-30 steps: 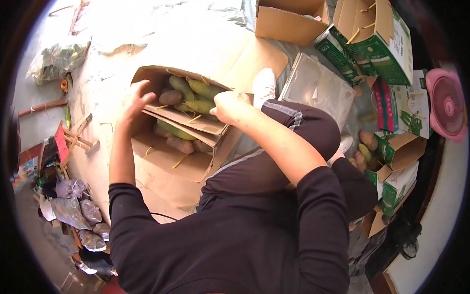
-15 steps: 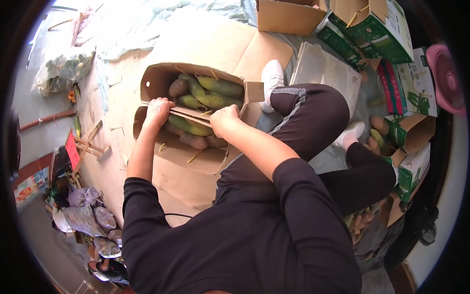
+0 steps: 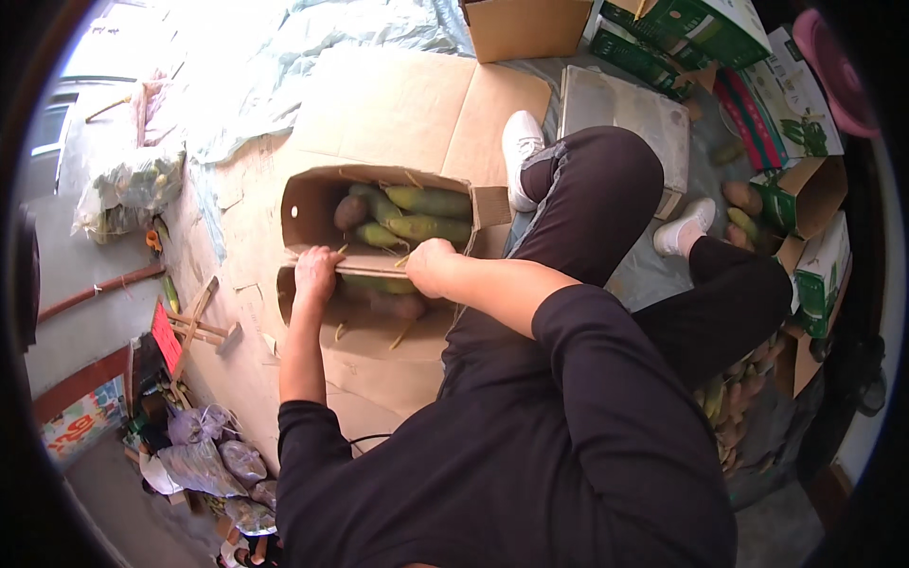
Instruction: Sort produce from the floor, weigh it on a scale, and place it into cardboard boxes.
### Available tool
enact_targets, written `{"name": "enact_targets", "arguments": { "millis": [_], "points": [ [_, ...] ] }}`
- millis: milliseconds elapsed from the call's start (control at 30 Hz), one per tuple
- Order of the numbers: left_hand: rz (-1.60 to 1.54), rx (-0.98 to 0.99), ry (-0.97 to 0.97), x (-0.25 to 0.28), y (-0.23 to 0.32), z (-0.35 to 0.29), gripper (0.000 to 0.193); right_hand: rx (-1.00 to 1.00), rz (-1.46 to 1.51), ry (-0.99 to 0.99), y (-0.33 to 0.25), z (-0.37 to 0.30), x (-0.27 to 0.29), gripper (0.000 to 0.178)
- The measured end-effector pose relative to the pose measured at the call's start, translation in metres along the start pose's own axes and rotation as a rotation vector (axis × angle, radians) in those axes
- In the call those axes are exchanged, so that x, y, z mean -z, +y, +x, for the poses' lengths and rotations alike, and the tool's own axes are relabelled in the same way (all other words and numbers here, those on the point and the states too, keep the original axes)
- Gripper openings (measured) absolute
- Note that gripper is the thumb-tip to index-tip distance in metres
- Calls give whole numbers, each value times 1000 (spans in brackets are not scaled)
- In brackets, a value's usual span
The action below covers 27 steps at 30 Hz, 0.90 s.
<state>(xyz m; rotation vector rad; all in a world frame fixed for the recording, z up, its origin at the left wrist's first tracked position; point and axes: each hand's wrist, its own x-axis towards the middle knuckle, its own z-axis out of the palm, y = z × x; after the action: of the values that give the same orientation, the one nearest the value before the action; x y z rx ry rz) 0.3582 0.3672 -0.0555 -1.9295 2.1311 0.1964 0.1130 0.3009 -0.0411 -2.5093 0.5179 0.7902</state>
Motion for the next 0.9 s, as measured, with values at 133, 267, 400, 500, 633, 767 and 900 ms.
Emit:
{"name": "enact_targets", "arguments": {
  "millis": [133, 267, 400, 500, 633, 767, 900],
  "points": [
    [-8, 49, 2, -7, -1, -40, 20, 129, -33, -12, -25, -5, -3, 20],
    [-56, 80, -19, -17, -9, -74, 26, 233, 96, -28, -49, -7, -16, 20],
    [-146, 77, 117, -21, -11, -83, 23, 263, 132, -20, -48, -8, -17, 20],
    [-120, 106, 53, -19, -10, -74, 22, 262, 205, -16, -39, -5, -9, 20],
    [-130, 131, -38, -15, -9, -74, 24, 228, 287, 71, -28, -22, 14, 22],
    [-218, 195, -186, 0, -2, -66, 24, 218, 363, 185, -10, -34, 18, 23],
    [-377, 300, -258, 39, -6, -51, 33, 247, 370, 266, 3, -54, 33, 24]
  ]
}}
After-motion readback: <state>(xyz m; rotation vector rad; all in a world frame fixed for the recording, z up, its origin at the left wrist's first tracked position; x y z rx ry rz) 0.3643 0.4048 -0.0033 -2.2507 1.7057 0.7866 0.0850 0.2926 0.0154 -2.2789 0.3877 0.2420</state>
